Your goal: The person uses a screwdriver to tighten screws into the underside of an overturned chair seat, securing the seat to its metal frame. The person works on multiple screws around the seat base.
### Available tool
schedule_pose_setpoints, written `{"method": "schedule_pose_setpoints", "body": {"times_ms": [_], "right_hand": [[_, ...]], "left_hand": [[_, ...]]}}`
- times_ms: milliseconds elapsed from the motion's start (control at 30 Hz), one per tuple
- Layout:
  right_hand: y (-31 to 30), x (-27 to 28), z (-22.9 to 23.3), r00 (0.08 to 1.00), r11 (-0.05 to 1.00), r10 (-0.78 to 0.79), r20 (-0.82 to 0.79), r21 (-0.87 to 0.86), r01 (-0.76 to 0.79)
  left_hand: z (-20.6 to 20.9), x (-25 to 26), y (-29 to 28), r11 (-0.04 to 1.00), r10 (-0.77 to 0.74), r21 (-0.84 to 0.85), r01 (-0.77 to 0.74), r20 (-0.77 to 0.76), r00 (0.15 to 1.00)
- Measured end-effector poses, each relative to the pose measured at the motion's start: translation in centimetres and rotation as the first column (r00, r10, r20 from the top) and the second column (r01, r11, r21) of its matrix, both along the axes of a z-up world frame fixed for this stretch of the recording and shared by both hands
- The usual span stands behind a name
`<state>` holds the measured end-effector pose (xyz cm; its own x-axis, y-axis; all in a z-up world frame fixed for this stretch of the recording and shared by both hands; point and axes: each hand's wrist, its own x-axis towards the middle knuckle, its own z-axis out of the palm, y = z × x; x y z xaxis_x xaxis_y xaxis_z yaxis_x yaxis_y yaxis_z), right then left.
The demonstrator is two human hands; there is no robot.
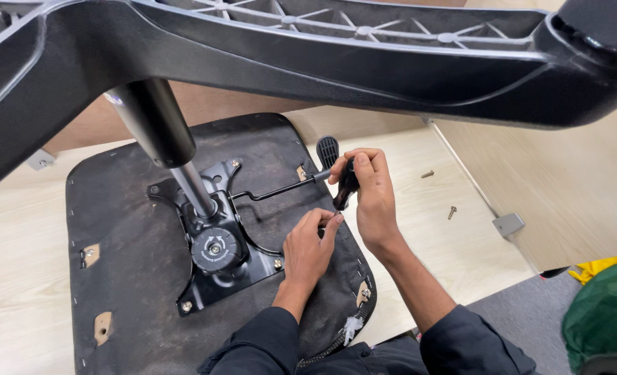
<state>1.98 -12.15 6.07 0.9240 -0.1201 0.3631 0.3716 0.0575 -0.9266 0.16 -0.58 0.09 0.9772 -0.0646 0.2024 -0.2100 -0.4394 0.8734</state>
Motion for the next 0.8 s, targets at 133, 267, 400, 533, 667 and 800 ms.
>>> {"method": "schedule_pose_setpoints", "body": {"times_ms": [133, 267, 400, 533, 667, 800], "right_hand": [[0.22, -0.16, -0.23, 1.000, 0.999, 0.024, -0.004, 0.025, -0.024], [0.28, -0.28, -0.13, 0.999, 0.999, 0.030, -0.036, 0.029, -0.029], [0.34, -0.34, -0.13, 1.000, 0.999, -0.002, -0.021, 0.040, 0.003], [0.56, -0.06, 0.07, 1.000, 1.000, 0.010, -0.020, 0.001, -0.010], [0.80, 0.11, 0.19, 1.000, 0.999, -0.006, -0.016, -0.046, 0.005], [0.68, -0.23, 0.12, 0.998, 0.999, 0.027, -0.050, -0.017, -0.028]], "left_hand": [[-0.08, -0.07, 0.08, 1.000, -0.012, -0.024, 0.013, 0.016, 1.000], [0.10, -0.22, 0.11, 0.999, -0.018, -0.036, 0.018, 0.015, 1.000], [0.09, -0.29, 0.16, 0.997, -0.045, -0.066, 0.049, 0.063, 0.997], [0.15, -0.35, 0.52, 0.997, -0.058, -0.038, 0.060, 0.043, 0.997], [0.12, -0.29, 0.56, 0.998, -0.051, -0.038, 0.053, 0.041, 0.998], [0.19, -0.27, 0.41, 0.998, -0.056, -0.036, 0.057, 0.022, 0.998]]}}
